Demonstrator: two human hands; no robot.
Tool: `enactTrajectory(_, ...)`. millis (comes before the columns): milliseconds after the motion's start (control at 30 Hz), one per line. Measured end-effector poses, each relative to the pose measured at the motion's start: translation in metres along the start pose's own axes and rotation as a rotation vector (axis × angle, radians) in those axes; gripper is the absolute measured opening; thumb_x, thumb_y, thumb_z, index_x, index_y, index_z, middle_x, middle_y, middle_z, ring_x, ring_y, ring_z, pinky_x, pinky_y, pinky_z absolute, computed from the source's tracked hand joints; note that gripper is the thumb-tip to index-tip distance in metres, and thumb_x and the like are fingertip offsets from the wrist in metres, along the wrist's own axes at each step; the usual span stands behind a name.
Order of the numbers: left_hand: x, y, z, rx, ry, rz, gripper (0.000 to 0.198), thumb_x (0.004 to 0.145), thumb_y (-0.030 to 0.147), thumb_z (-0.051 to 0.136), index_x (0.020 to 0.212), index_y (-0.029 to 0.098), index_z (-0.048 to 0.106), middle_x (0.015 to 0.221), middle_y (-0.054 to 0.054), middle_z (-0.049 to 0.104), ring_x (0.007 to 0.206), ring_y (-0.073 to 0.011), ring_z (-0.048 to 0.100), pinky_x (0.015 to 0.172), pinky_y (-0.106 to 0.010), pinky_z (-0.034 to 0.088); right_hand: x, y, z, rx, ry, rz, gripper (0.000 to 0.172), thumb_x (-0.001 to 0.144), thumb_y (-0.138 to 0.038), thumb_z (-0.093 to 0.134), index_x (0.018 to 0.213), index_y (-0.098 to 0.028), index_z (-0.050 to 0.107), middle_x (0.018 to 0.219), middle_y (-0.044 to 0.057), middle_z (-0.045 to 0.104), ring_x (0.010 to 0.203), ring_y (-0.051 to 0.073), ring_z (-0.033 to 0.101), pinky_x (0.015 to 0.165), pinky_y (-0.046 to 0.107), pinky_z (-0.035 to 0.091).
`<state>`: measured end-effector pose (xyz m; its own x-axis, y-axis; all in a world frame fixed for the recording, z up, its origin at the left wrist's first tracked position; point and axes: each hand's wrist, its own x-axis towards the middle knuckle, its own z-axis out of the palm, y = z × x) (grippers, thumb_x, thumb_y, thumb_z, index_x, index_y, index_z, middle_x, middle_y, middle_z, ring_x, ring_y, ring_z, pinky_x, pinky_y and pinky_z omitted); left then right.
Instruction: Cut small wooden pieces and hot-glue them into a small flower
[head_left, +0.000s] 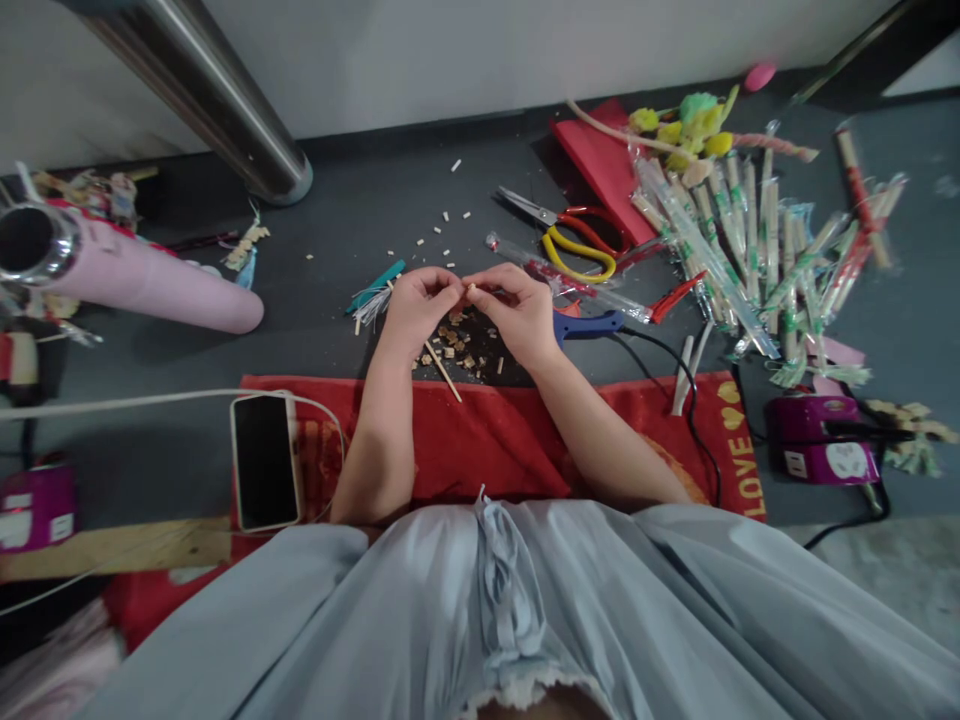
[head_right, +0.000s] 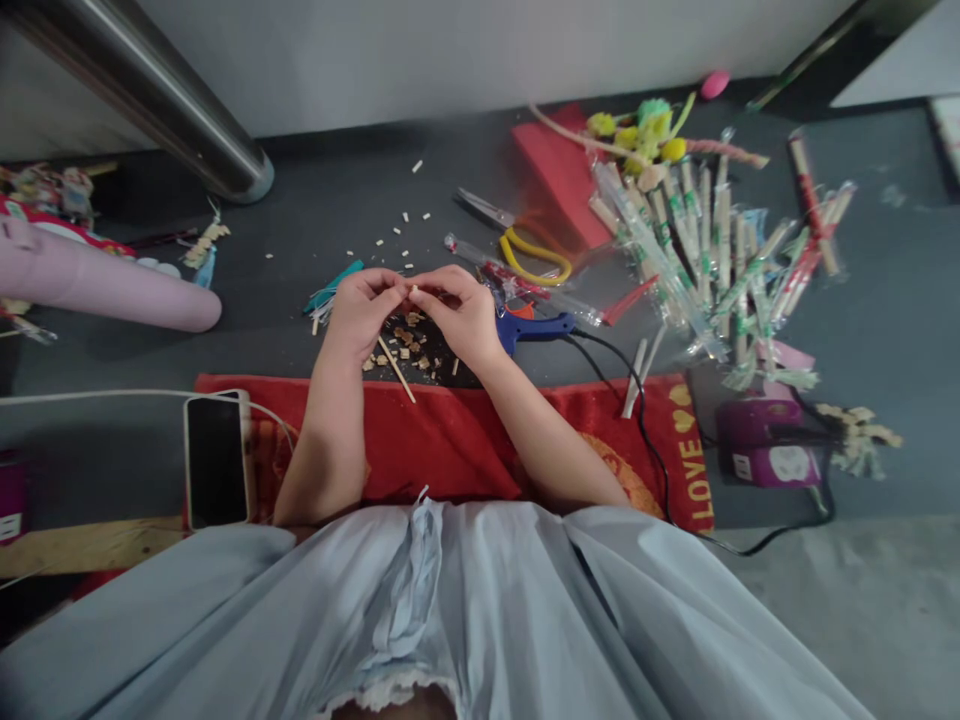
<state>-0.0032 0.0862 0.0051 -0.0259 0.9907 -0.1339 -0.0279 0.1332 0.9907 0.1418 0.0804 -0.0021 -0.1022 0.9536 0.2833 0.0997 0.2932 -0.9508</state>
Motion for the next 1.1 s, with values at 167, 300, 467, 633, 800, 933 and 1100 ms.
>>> enactTrajectory(167,0.007,-0.005,-0.005,-0.052,0.177,-0.039,0.013,0.081,0.018,0.057,0.069,0.019,0.052,0.061,0.004,0.059,0.052,-0.0044,0.054,0.053,-0.017,0.044,0.000,0.000,0.002,0.094,0.014,0.060,0.030,0.075,-0.051,0.068,0.084,-0.023,0.072,0.085,0.000,0.070,0.078,0.012,0.063,0.074,0.029,0.054)
enactTrajectory(300,0.007,-0.007,-0.010,-0.090,0.149,-0.027,0.020,0.089,0.040,0.052,0.079,0.024,0.045,0.059,0.005,0.055,0.050,-0.0060,0.053,0.050,-0.018,0.043,0.000,0.003,0.005,0.148,0.013,0.142,0.039,0.072,-0.059,0.067,0.088,-0.023,0.072,0.087,0.000,0.071,0.073,0.011,0.063,0.067,0.027,0.054)
enactTrajectory(467,0.005,-0.007,-0.007,-0.041,0.140,0.017,0.035,0.088,0.057,0.047,0.076,0.024,0.044,0.051,0.006,0.047,0.042,-0.0060,0.044,0.042,-0.018,0.036,0.000,0.004,0.005,0.133,0.009,0.183,0.044,0.071,-0.063,0.066,0.090,-0.023,0.071,0.083,-0.001,0.070,0.066,0.010,0.060,0.061,0.026,0.053)
enactTrajectory(633,0.003,-0.006,-0.006,0.017,0.101,0.058,0.046,0.082,0.066,0.049,0.068,0.022,0.048,0.041,0.008,0.037,0.034,-0.0047,0.032,0.036,-0.019,0.028,0.001,0.004,0.005,0.144,0.005,0.182,0.045,0.071,-0.063,0.065,0.089,-0.023,0.070,0.076,-0.002,0.068,0.063,0.009,0.059,0.060,0.025,0.052)
enactTrajectory(800,0.003,-0.006,-0.007,0.102,0.092,0.103,0.038,0.077,0.057,0.063,0.069,0.020,0.057,0.050,0.005,0.048,0.042,-0.0056,0.044,0.041,-0.019,0.034,0.001,0.005,0.004,0.127,0.008,0.191,0.043,0.072,-0.062,0.065,0.090,-0.023,0.070,0.076,-0.002,0.068,0.064,0.010,0.060,0.061,0.026,0.053)
enactTrajectory(933,0.002,-0.004,-0.006,0.194,0.065,0.091,0.021,0.073,0.036,0.073,0.072,0.019,0.062,0.057,0.003,0.057,0.051,-0.0077,0.052,0.048,-0.021,0.038,0.001,0.007,0.002,0.115,-0.024,0.186,0.040,0.076,-0.057,0.064,0.093,-0.022,0.069,0.082,0.000,0.069,0.070,0.011,0.062,0.065,0.027,0.054)
enactTrajectory(1100,0.000,-0.004,-0.006,0.279,0.074,0.153,0.015,0.070,0.009,0.069,0.074,0.021,0.060,0.046,0.009,0.042,0.045,-0.0067,0.042,0.052,-0.021,0.036,0.000,0.010,0.002,0.091,-0.048,0.184,0.032,0.080,-0.050,0.063,0.095,-0.022,0.068,0.084,0.000,0.070,0.071,0.011,0.062,0.066,0.028,0.055)
